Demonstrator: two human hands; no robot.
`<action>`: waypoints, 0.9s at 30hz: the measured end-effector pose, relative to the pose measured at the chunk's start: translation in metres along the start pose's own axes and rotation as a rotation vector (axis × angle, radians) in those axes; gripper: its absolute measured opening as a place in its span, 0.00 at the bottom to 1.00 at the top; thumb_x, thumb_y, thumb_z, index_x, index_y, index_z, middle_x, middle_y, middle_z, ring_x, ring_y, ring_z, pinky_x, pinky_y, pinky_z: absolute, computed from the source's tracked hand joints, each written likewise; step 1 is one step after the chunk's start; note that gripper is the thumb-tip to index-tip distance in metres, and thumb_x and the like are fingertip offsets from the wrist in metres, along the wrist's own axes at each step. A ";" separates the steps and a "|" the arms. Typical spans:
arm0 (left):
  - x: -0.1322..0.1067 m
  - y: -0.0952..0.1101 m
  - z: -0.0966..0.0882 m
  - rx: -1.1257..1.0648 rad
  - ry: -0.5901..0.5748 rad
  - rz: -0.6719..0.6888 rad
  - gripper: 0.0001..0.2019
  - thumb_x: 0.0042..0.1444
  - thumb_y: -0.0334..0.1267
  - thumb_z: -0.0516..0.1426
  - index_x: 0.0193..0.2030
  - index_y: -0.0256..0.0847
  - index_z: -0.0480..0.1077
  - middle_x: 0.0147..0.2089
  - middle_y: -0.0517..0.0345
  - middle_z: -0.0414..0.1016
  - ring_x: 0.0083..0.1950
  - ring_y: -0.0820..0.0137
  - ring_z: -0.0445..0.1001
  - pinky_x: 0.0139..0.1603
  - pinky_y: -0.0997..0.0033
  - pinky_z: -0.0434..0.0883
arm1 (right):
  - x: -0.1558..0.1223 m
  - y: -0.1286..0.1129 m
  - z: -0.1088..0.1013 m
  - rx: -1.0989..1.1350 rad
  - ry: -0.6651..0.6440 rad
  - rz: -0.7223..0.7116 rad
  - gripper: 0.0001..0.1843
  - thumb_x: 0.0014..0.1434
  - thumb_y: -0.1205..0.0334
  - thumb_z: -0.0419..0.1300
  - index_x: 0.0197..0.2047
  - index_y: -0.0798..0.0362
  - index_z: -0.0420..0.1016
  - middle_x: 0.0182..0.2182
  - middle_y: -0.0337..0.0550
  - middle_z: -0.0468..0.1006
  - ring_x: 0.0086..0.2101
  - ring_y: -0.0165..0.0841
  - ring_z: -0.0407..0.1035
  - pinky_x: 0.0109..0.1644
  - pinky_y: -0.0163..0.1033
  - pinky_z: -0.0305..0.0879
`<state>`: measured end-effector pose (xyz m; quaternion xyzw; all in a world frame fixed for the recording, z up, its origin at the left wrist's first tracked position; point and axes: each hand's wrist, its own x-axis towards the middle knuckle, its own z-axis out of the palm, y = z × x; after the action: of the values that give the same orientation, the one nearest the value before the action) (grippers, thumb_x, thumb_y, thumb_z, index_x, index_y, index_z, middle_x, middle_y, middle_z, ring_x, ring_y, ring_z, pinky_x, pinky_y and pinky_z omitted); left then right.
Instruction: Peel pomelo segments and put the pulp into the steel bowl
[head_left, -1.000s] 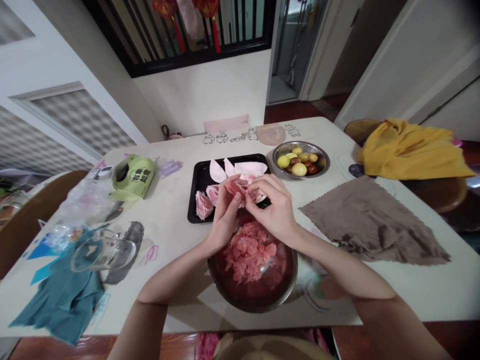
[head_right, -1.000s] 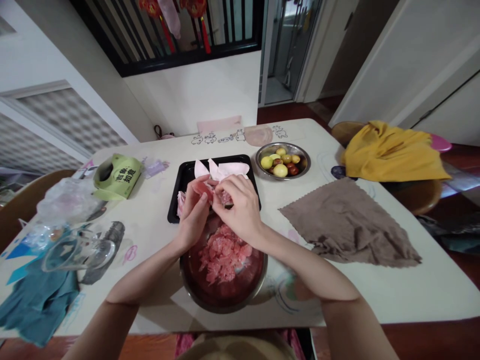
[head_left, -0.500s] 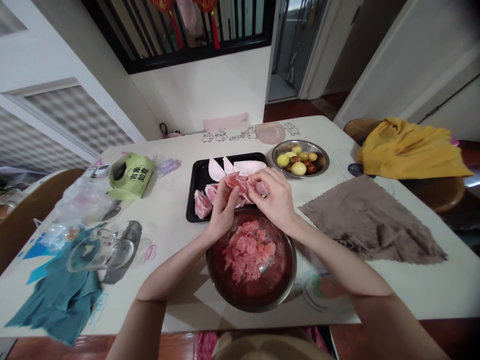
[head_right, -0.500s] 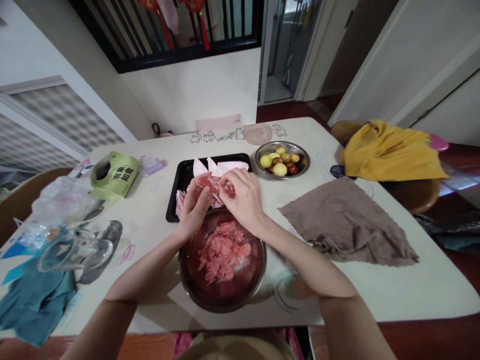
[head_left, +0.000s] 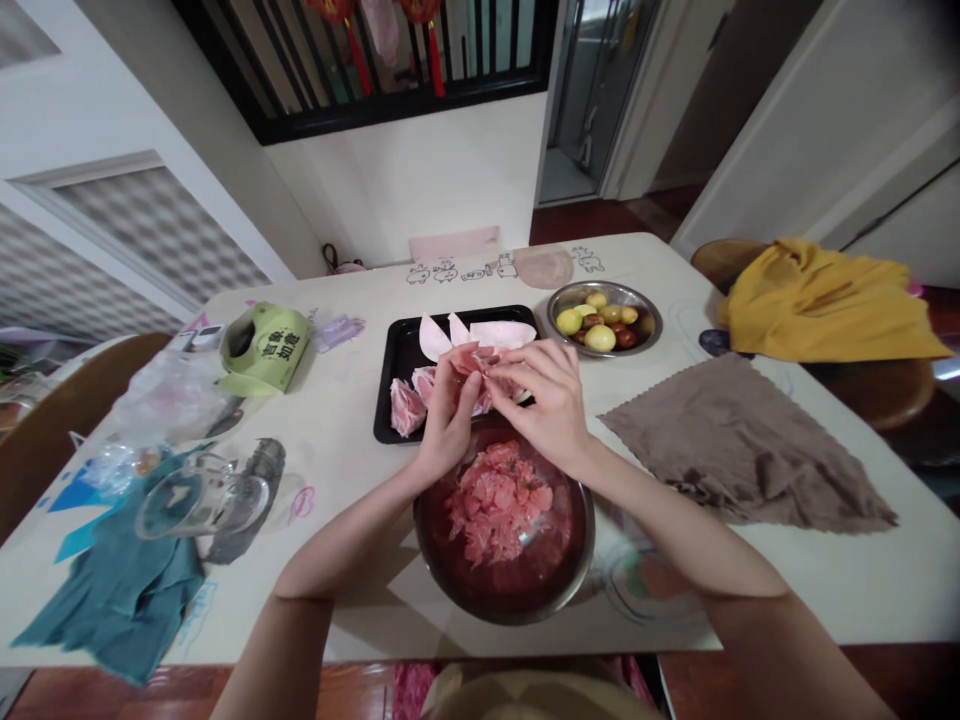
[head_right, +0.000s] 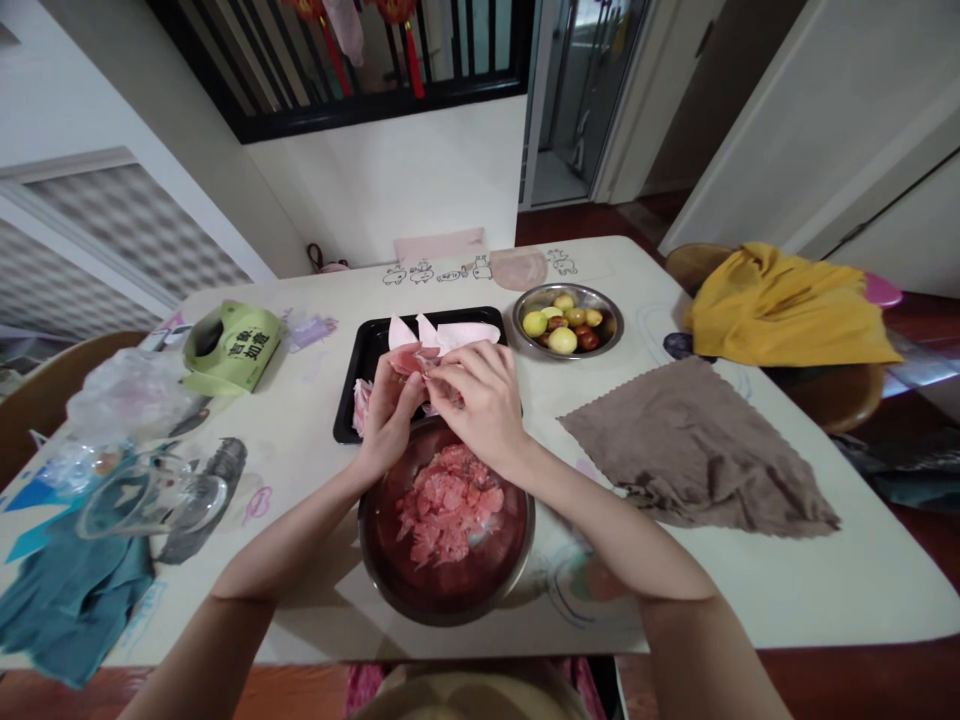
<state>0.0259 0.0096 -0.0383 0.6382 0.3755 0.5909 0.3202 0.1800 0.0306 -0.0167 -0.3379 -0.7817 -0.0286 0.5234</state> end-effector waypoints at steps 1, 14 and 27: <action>0.001 0.001 0.000 0.035 -0.001 0.038 0.13 0.73 0.41 0.52 0.61 0.47 0.64 0.58 0.51 0.71 0.61 0.68 0.71 0.67 0.62 0.68 | 0.000 0.000 0.000 -0.012 -0.001 -0.009 0.03 0.63 0.66 0.66 0.38 0.49 0.78 0.37 0.38 0.83 0.42 0.36 0.72 0.50 0.47 0.61; 0.000 0.001 0.000 0.175 -0.003 0.127 0.15 0.73 0.41 0.50 0.64 0.49 0.62 0.62 0.51 0.69 0.65 0.65 0.70 0.69 0.60 0.67 | 0.002 0.008 0.005 0.022 -0.014 0.090 0.07 0.60 0.69 0.63 0.33 0.49 0.72 0.34 0.35 0.80 0.39 0.35 0.72 0.50 0.46 0.59; -0.002 -0.003 0.006 0.143 -0.032 0.144 0.12 0.72 0.37 0.53 0.60 0.45 0.65 0.57 0.51 0.73 0.61 0.67 0.73 0.66 0.62 0.71 | -0.001 0.013 0.009 -0.306 0.080 -0.094 0.06 0.66 0.67 0.58 0.36 0.50 0.71 0.37 0.40 0.82 0.38 0.36 0.71 0.53 0.47 0.58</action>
<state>0.0310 0.0094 -0.0425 0.6940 0.3647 0.5739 0.2367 0.1806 0.0437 -0.0254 -0.3755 -0.7617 -0.1850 0.4946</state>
